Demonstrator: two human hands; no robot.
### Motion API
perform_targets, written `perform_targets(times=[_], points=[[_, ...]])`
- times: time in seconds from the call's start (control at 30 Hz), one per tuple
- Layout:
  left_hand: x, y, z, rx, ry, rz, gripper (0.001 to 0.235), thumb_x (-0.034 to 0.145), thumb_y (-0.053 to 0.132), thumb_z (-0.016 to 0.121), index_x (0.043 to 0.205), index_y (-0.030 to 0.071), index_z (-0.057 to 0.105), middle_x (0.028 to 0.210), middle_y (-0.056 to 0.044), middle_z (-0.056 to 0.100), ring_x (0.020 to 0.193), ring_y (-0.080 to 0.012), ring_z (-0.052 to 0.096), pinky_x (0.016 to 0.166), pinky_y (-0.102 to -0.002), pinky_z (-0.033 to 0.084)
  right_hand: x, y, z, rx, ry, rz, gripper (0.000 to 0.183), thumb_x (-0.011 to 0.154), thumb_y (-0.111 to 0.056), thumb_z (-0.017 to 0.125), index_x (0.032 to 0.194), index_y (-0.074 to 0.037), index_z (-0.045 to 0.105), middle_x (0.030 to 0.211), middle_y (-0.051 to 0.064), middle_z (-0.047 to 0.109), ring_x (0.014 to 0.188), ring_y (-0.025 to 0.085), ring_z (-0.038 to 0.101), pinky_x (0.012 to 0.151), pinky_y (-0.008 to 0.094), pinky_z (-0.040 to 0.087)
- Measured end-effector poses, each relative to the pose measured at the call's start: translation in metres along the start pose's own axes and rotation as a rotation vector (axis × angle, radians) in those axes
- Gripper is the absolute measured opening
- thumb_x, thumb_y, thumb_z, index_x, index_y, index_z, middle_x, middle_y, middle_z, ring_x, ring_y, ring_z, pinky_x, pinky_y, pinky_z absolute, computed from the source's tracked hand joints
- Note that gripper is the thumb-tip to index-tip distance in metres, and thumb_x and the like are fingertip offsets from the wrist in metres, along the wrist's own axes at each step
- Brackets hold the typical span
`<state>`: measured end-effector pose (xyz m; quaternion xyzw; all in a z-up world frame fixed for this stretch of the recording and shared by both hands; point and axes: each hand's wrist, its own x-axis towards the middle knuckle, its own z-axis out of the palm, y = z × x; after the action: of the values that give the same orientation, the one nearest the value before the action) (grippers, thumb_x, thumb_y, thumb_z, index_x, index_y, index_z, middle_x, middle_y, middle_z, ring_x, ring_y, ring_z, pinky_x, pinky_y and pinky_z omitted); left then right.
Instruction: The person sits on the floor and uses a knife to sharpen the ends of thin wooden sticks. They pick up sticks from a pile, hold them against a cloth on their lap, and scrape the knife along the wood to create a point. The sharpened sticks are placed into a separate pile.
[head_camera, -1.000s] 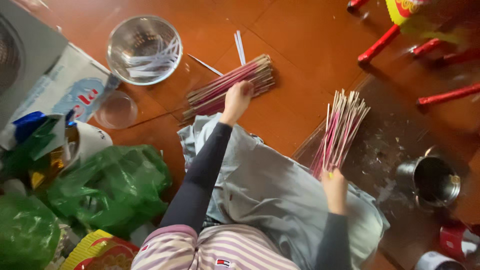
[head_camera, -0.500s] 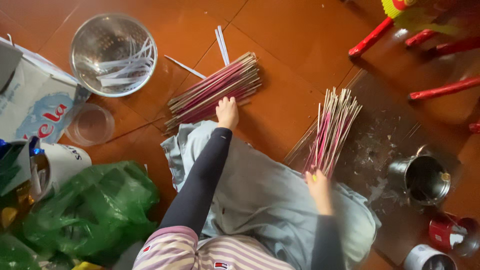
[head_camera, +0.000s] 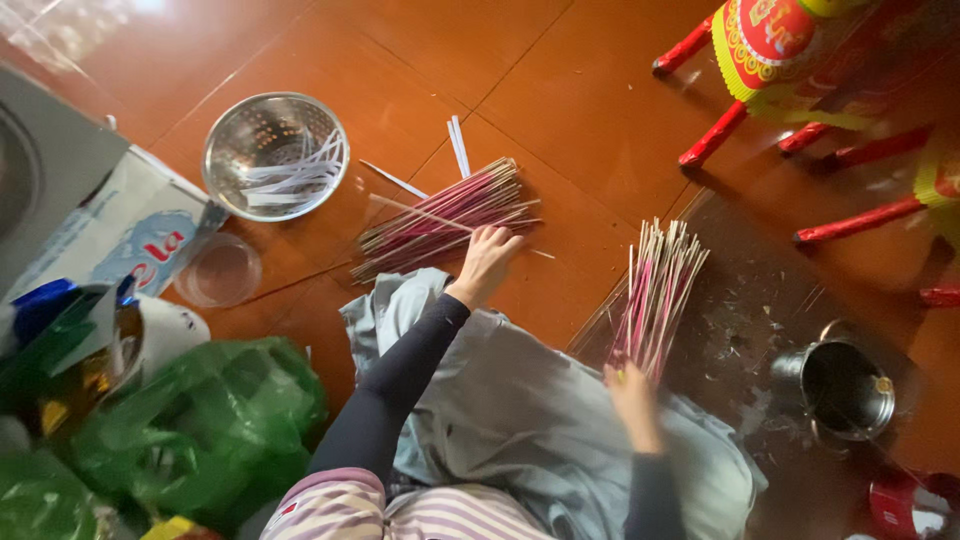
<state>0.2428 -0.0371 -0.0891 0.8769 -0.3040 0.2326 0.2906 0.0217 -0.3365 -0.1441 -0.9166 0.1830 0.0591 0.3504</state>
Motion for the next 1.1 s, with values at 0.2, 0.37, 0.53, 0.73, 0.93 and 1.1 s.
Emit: perform_targets(times=[0.2,0.37,0.53,0.73,0.93,1.1], points=[[-0.02,0.064,-0.065,-0.006,-0.185,0.122,0.033,0.081,0.007,0.063,0.113,0.013,0.065,0.103,-0.009,0.06,0.104,-0.0299,0.059,0.095,-0.047,0.045,-0.038,-0.064,-0.027,0.297,-0.056,0.026,0.034,0.097,-0.028,0.063,0.127,-0.013,0.069,0.084,0.002,0.078,0.047,0.01,0.053,0.045,0.027,0.045],[-0.075,0.136,-0.095,-0.285,-0.45,0.047,0.019,0.083,0.01,0.066,0.102,0.01,0.067,0.104,-0.011,0.066,0.099,-0.0327,0.065,0.081,-0.044,0.054,-0.078,-0.105,-0.026,0.617,-0.046,-0.078,0.021,0.093,-0.018,0.074,0.111,-0.007,0.074,0.08,0.0,0.071,0.05,0.003,0.047,0.044,0.022,0.037],[-0.104,0.162,-0.112,-0.409,-0.432,-0.106,0.016,0.085,0.008,0.066,0.101,0.008,0.07,0.095,-0.013,0.068,0.091,-0.0352,0.067,0.075,-0.045,0.054,-0.095,-0.107,-0.025,0.751,-0.148,-0.113,0.01,0.093,-0.013,0.07,0.099,-0.006,0.073,0.076,-0.001,0.07,0.048,0.003,0.05,0.04,0.022,0.038],[-0.114,0.171,-0.122,-0.563,-0.495,-0.209,0.024,0.087,0.009,0.064,0.11,0.006,0.068,0.098,-0.015,0.071,0.091,-0.0351,0.07,0.078,-0.042,0.056,-0.1,-0.1,-0.023,0.791,-0.218,-0.104,0.009,0.094,-0.01,0.071,0.099,-0.004,0.074,0.07,0.002,0.065,0.047,0.004,0.045,0.041,0.024,0.032],[-0.111,0.18,-0.118,-0.533,-0.563,-0.349,0.027,0.089,0.014,0.066,0.115,0.01,0.071,0.099,-0.014,0.074,0.092,-0.0339,0.071,0.078,-0.042,0.056,-0.107,-0.108,-0.015,0.768,-0.316,-0.117,0.012,0.093,-0.009,0.068,0.103,-0.007,0.073,0.072,0.0,0.069,0.049,0.005,0.05,0.043,0.023,0.037],[-0.121,0.178,-0.112,-0.519,-0.462,-0.235,0.02,0.09,0.016,0.066,0.106,0.011,0.076,0.097,-0.013,0.075,0.092,-0.0343,0.07,0.078,-0.043,0.056,-0.103,-0.102,-0.011,0.811,-0.293,-0.116,0.007,0.094,-0.009,0.069,0.098,-0.003,0.072,0.072,0.0,0.067,0.05,0.005,0.05,0.045,0.023,0.037]])
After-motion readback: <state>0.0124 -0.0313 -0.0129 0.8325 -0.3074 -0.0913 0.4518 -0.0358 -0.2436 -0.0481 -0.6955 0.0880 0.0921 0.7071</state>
